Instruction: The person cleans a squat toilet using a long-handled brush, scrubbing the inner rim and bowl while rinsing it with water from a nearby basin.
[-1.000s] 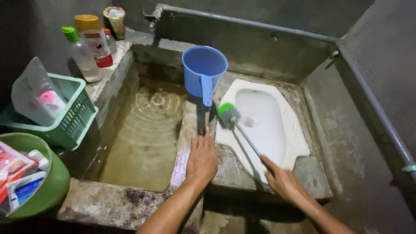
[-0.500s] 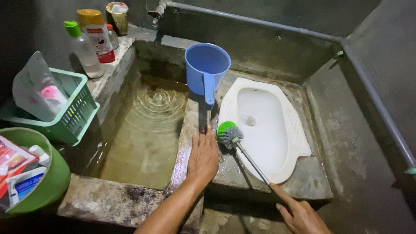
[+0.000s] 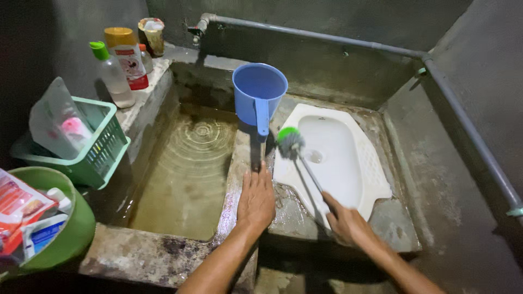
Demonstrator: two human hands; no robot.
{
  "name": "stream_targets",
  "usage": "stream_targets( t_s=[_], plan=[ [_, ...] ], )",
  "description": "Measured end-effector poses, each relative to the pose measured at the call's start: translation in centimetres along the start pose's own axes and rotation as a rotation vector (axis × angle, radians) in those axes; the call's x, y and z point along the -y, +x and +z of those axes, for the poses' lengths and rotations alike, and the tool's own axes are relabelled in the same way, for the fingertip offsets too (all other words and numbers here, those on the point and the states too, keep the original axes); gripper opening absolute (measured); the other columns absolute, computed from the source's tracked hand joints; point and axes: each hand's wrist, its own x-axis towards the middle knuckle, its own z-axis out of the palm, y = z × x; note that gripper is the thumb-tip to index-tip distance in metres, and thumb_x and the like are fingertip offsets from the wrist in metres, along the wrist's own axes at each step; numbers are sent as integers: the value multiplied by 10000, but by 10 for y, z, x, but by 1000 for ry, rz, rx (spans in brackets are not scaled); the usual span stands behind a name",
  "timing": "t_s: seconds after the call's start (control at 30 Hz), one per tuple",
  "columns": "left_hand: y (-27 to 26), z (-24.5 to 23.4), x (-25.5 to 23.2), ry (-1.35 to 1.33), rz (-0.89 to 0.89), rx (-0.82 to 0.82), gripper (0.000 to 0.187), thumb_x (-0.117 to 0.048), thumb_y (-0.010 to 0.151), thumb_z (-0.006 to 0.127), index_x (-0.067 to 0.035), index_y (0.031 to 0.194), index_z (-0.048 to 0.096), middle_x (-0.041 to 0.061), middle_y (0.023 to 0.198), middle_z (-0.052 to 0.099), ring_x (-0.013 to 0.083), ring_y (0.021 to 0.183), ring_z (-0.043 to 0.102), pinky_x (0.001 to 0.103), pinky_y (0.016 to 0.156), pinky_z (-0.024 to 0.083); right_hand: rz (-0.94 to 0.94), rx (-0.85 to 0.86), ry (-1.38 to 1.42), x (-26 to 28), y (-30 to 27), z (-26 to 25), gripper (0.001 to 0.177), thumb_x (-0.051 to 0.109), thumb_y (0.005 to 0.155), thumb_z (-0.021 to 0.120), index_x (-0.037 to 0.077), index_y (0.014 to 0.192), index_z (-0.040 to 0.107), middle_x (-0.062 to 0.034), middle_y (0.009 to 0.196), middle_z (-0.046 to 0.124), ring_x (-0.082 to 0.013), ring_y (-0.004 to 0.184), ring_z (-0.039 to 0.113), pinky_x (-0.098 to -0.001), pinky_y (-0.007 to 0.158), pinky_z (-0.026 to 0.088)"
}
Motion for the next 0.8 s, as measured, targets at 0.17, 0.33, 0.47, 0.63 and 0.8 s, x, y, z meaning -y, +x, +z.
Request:
stream_targets(
  t_s=[0.17,0.33,0.47,0.63,0.8],
  plan=[
    [1,7,0,-41,-4,-118,654,-66,871,545,162,1459,371,300,1585,297,378,1268,463,506,1178,255,26,123,-1,-39,-94,2,726,239,940,619,339,1601,336,-118,503,686,-199,419,651,-372,522,550],
    [1,9,1,-26,8,-99,657,-63,828,562,151,1426,397,307,1583,295,378,1273,458,503,1165,256,102,105,-42,-16,-58,-3,639,236,984,583,343,1565,340,-79,547,659,-194,444,591,-401,468,533],
    [-1,12,2,-62,13,-118,667,-72,829,571,142,1435,392,305,1581,290,392,1308,440,508,1173,249,143,20,62,19,23,-8,628,221,1006,497,331,1590,295,-87,591,643,-179,412,523,-369,399,520],
    [5,19,5,-67,24,-175,695,-112,819,598,131,1431,375,309,1575,276,434,1383,384,539,1176,222,99,-8,50,9,33,-11,608,238,996,495,308,1580,339,-88,586,668,-163,405,531,-352,385,496],
    [4,18,0,12,-14,32,733,-55,814,592,149,1465,326,297,1605,224,386,1353,386,497,1176,216,-56,-22,30,-71,-70,21,729,228,917,665,333,1586,392,-94,525,703,-167,398,606,-389,459,569]
  ],
)
